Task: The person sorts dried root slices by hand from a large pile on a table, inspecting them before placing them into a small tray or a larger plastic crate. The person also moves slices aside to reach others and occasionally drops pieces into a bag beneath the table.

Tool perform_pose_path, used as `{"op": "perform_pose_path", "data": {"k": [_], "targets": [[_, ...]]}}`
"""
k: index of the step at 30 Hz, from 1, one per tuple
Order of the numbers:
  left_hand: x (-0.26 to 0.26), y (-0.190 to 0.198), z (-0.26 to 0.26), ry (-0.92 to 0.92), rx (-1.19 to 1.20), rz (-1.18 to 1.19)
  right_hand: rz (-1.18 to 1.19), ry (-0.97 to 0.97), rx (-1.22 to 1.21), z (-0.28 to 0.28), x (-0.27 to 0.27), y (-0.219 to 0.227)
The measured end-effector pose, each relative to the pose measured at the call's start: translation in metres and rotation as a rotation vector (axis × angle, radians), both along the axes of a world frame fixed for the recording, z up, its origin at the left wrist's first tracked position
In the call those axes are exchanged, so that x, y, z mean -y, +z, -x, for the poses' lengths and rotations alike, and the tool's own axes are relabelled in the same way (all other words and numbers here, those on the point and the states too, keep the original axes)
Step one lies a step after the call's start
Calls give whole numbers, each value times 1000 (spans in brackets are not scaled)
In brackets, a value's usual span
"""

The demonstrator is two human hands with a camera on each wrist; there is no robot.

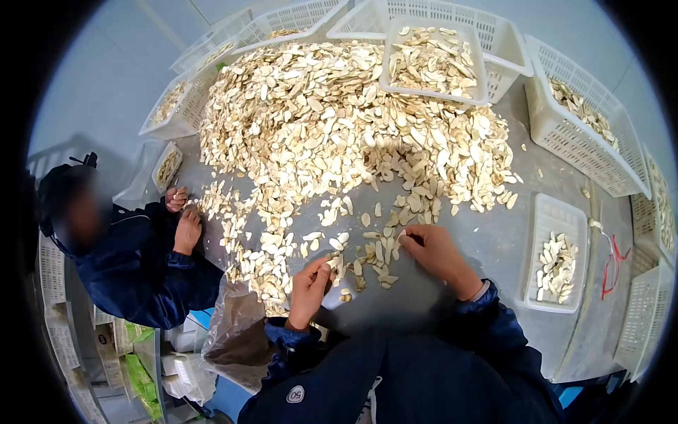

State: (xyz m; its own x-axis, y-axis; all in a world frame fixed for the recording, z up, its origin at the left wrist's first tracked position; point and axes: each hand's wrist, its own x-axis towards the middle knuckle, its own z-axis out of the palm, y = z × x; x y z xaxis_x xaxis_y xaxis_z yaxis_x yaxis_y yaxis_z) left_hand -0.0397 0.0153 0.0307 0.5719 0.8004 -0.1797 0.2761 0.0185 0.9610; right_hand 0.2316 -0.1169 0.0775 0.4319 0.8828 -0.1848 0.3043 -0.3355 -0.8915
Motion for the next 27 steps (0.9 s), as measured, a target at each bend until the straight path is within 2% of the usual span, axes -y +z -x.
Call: {"op": "perform_pose_path", "data": {"k": [3,6,10,15,18,21,24,27], "targets": [[-1,-1,1,-38,41,88,40,66,-178,-5,2,-9],[0,6,0,-42,95,232,44,18,-406,-1,2,-5],[1,10,1,-14,151,378,82,51,-410,-1,1,-5],[2,12,3,-11,177,427,54,84,-371,-2,4,-12],[3,14,2,-5,175,429,-22,120,-457,-6,5,-15],[-1,10,7,25,165,416,15,73,-617,-11,14,3],[-3,11,10,124,198,405,-168,-35,-942,-2,13,25],[0,12,9,210,287,330,2,37,-571,3,9,33]]}}
